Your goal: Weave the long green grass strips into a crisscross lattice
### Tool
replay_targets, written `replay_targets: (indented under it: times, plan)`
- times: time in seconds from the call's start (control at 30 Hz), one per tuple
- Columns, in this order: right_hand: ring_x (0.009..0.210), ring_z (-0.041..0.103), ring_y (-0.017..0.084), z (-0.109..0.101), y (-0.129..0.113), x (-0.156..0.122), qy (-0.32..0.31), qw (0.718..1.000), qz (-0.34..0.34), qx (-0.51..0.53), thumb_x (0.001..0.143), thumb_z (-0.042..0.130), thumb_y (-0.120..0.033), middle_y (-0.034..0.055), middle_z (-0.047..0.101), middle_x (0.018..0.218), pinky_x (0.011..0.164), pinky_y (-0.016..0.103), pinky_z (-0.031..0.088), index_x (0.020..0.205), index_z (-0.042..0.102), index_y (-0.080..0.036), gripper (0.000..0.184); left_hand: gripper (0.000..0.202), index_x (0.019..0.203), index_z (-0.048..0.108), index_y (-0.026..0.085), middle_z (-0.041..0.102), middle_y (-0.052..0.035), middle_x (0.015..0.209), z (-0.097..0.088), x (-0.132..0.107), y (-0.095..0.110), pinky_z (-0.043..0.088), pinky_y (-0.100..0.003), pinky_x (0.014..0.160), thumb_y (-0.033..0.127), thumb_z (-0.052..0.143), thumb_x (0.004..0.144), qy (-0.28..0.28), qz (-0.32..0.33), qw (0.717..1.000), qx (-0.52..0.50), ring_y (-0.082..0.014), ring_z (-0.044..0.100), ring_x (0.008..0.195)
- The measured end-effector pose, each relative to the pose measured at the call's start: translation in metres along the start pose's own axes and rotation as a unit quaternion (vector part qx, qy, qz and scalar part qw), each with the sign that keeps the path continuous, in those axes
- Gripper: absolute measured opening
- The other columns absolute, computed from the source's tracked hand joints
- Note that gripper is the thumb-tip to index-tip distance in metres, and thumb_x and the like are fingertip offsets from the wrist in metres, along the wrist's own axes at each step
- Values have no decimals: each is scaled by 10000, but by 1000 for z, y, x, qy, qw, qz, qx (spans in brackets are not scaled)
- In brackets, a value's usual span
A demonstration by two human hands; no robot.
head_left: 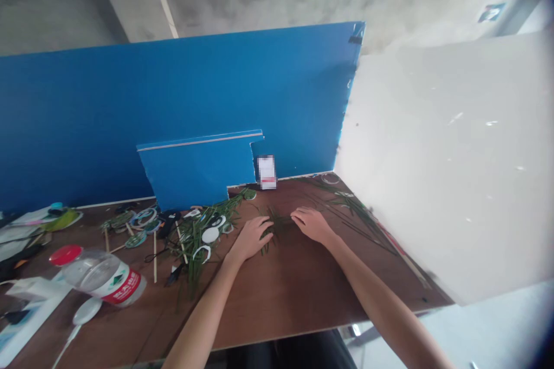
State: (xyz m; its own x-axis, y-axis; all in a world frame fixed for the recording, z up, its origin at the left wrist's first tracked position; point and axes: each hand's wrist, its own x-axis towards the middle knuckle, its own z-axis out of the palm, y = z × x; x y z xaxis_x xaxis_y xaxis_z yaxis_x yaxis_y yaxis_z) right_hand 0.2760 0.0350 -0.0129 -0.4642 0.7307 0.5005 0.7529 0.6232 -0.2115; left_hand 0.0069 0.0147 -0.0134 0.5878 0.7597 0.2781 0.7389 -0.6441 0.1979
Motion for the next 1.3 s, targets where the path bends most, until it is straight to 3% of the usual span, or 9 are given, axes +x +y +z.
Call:
replay_targets:
  times: [0.37,0.5,0.9,1.07,1.3]
  plan:
    - [873,615,169,1,6,0,21,998,45,-29,976,466,-224,44,680,902,782,271,436,930,687,-220,226,363,1291,572,234,535,-90,1414,7,32,-26,394,-404,1108,394,463,984,-2,39,999,4,-215,490,1316]
    - [881,601,175,3,9,0,33,997,53,-43,971,483,-220,38,668,898,793,280,428,928,688,-226,209,368,1291,570,220,531,-87,1424,10,37,-28,377,-404,1123,394,457,988,4,45,999,12,-217,485,1327]
    - [910,593,193,2,14,0,52,997,44,-42,983,467,-227,51,674,913,804,298,432,970,698,-231,232,266,1154,633,196,643,-77,1243,13,25,3,436,-412,1010,257,436,986,108,-15,994,30,-225,577,1161]
    - [906,581,195,-2,14,-1,45,998,37,-30,983,462,-221,58,665,912,823,304,425,983,686,-218,224,222,1074,646,208,675,-64,1119,11,21,19,450,-387,928,239,454,967,114,-45,992,13,-220,603,1048]
    - [898,560,190,-5,12,-3,-9,999,12,-35,948,510,-189,53,642,877,805,292,405,900,662,-198,160,273,1114,630,214,650,-77,1157,3,24,29,421,-401,954,391,586,910,94,-29,995,-1,-251,567,1110]
